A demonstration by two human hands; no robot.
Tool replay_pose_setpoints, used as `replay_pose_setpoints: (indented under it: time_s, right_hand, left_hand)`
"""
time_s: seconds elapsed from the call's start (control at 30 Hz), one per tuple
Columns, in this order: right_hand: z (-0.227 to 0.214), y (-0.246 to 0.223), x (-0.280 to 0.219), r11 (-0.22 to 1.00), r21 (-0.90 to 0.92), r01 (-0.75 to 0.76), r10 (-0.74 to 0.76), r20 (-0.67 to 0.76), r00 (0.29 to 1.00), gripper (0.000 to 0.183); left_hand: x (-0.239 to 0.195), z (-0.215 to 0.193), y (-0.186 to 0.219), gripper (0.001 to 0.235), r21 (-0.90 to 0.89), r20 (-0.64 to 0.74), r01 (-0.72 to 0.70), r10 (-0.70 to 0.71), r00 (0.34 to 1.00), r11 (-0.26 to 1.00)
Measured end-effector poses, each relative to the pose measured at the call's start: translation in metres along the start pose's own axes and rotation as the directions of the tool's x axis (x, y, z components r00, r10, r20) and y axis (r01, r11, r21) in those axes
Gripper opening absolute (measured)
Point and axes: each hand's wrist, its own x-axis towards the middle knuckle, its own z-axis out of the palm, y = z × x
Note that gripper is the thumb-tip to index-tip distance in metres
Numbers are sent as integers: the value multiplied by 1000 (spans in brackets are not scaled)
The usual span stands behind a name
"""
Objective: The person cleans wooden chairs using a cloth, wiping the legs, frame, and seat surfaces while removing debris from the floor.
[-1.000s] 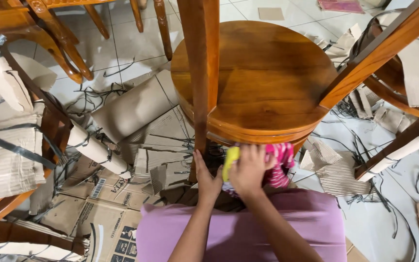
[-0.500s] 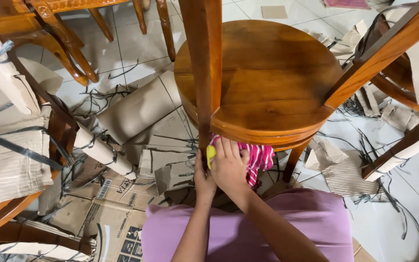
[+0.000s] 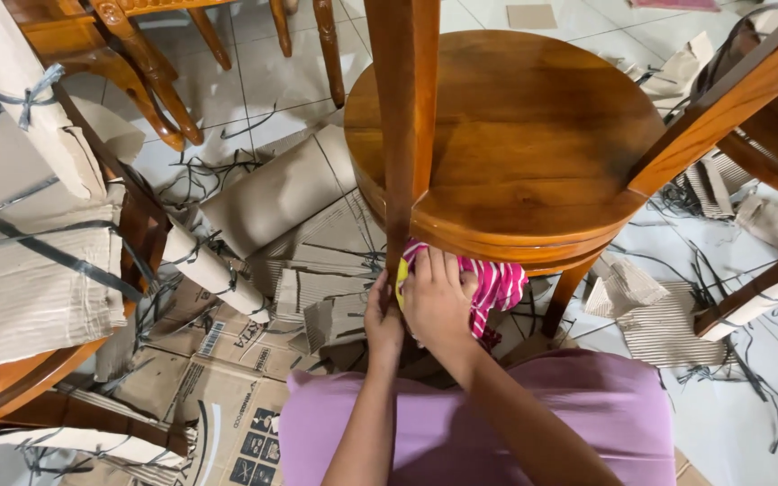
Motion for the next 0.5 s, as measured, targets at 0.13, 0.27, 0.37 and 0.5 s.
replay_pose_setpoints:
  time_s: [0.13,0.27,0.37,0.5]
  right_hand:
    - [-18,44,-17,993,42,107,-108,21,994,46]
    - [-3,120,-42,996,-44,81,-84,-82,993,39]
    - [2,186,-49,991,-131,1,-21,-148,989,36]
    - [7,240,-47,987,17,-157,156,-293,943,51]
  left_hand:
    - [13,-4,-21,66,-13,-1,-1,1,1000,1000]
    - [9,-12,-27,68,-15,8,45,-45,999,999]
    - [1,-12,-20,67,-15,25,65,-65,998,998]
    - [-1,-8,-23,67,-31,17,71,-71,997,997]
